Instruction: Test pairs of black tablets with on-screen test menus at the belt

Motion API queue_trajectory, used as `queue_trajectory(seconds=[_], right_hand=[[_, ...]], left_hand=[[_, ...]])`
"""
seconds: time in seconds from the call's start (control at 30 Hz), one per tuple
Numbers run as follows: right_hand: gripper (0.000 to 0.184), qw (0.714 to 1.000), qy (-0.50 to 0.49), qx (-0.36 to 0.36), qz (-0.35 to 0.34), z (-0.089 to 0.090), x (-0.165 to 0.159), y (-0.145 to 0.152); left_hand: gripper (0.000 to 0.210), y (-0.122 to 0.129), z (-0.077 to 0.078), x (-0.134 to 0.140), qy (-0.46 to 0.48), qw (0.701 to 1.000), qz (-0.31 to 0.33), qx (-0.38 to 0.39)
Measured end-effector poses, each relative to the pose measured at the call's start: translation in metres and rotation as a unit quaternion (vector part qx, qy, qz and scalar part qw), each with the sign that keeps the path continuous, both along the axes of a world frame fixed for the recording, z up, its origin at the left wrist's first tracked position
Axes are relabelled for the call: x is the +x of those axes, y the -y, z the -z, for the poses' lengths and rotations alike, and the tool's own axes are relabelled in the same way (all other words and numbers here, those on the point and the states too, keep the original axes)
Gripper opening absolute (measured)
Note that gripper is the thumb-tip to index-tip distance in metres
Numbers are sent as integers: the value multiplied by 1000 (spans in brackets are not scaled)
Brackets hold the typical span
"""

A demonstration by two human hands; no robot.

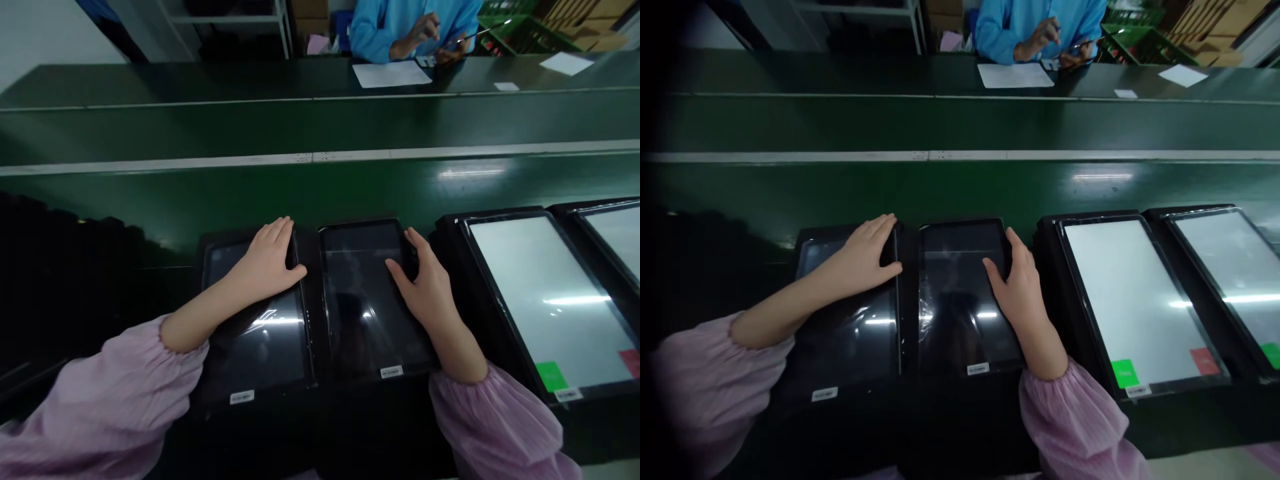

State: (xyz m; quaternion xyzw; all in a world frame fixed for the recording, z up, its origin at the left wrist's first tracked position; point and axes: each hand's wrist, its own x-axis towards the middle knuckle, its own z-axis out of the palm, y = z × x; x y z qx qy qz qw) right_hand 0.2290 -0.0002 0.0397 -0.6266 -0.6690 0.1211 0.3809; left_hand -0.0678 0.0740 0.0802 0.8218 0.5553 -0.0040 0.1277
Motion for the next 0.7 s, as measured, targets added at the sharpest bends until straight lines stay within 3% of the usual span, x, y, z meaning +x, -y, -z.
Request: queue_trajectory(seconds=[0.17, 0.3, 0.43, 0.7], right_hand=[[60, 1000, -31, 2, -2, -1, 1, 2], [73, 999, -36, -21, -3, -5, 2, 3], [78, 999, -38, -32, 1, -6, 2, 4], [80, 996, -77, -29, 21, 0, 0, 3]], left_hand=[[92, -5, -5, -1, 11, 999, 23, -42], [74, -8, 3, 2, 81, 995, -47, 30], [69, -10, 6, 7, 80, 991, -86, 61], [67, -18, -1, 12, 52, 997, -47, 19]])
